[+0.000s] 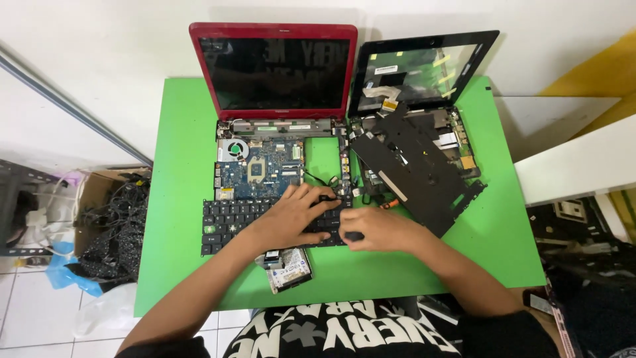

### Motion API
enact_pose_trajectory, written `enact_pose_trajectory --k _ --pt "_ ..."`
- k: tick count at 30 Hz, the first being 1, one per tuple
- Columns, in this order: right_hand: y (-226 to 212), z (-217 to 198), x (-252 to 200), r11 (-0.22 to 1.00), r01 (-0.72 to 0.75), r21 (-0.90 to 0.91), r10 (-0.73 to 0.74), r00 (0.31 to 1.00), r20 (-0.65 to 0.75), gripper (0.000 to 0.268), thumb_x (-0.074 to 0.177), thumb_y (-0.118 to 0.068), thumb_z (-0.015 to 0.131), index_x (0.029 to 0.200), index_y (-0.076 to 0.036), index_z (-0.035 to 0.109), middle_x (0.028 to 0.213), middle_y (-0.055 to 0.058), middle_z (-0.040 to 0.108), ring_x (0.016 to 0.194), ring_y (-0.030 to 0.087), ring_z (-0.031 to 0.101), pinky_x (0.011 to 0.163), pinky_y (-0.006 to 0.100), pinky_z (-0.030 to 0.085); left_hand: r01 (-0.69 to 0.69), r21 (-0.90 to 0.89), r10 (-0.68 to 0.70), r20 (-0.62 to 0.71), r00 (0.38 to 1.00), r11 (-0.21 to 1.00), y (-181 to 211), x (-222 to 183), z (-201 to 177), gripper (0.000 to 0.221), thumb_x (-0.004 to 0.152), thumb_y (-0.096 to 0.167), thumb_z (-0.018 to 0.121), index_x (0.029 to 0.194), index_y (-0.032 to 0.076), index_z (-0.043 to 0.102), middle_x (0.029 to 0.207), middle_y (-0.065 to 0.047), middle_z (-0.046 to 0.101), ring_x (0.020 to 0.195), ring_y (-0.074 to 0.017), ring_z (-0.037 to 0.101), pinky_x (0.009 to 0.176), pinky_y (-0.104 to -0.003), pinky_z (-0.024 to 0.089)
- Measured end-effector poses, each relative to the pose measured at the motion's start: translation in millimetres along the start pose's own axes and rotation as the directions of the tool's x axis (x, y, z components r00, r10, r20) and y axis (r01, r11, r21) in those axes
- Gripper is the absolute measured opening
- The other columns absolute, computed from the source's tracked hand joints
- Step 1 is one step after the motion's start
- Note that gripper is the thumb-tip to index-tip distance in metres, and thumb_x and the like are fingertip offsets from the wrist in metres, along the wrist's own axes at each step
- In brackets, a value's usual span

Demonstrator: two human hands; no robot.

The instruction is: Disassembling a laptop to remove the hard drive and adjust internal components like the keyboard and cables.

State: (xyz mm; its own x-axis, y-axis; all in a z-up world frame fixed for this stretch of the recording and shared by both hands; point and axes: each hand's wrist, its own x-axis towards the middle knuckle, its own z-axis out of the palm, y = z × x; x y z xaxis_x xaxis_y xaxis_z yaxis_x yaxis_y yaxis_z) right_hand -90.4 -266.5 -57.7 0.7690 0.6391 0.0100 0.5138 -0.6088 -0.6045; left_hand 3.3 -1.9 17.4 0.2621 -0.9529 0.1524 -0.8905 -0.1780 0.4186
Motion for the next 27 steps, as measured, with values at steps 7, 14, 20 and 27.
enact_pose_trajectory --k 7,14,20,27 --pt "-22.2 -36.1 7.2 0.99 -0.105 -0.097 0.088 0.982 -0.168 0.012 0.092 -0.022 0.068 0.098 -0.012 0.066 0.11 0.005 0.071 0.104 0.029 0.072 0.089 0.037 0.059 0.018 -0.021 -0.017 0.037 0.999 1.0 0.8 -0.3 -1.0 0.047 0.096 0.046 0.062 0.131 0.014 0.056 0.137 -0.006 0.043 0.111 -0.0234 0.04 0.09 -0.037 0.032" --pt "-30.0 -33.1 1.2 0.996 -0.086 0.029 0.087 0.996 -0.019 0.013 0.089 -0.021 0.071 0.096 -0.01 0.068 0.113 0.011 0.074 0.104 0.036 0.072 0.086 0.044 0.06 0.041 -0.029 -0.039 0.061 0.997 0.999 -1.0 0.0 1.9 0.054 0.092 0.048 0.066 0.133 0.014 0.055 0.138 -0.005 0.044 0.112 -0.0245 0.041 0.091 -0.04 0.033" --pt "-36.3 -45.6 10.1 0.973 -0.139 0.182 0.165 0.977 -0.136 0.008 0.093 -0.015 0.066 0.096 -0.007 0.066 0.103 0.003 0.065 0.098 0.02 0.07 0.087 0.03 0.059 0.013 -0.014 -0.012 0.023 1.0 1.0 -3.4 -0.5 5.9 0.055 0.092 0.05 0.064 0.133 0.014 0.055 0.138 -0.006 0.047 0.109 -0.0248 0.042 0.09 -0.039 0.033" --pt "-43.7 -48.1 6.0 0.992 0.015 0.125 -0.002 0.995 -0.101 0.014 0.086 -0.014 0.076 0.097 -0.01 0.068 0.1 0.009 0.065 0.096 0.033 0.069 0.087 0.044 0.056 -0.012 0.045 0.012 0.006 1.0 0.999 -6.1 -2.8 8.9 0.058 0.092 0.048 0.064 0.137 0.013 0.053 0.142 -0.005 0.045 0.11 -0.0252 0.04 0.09 -0.039 0.033"
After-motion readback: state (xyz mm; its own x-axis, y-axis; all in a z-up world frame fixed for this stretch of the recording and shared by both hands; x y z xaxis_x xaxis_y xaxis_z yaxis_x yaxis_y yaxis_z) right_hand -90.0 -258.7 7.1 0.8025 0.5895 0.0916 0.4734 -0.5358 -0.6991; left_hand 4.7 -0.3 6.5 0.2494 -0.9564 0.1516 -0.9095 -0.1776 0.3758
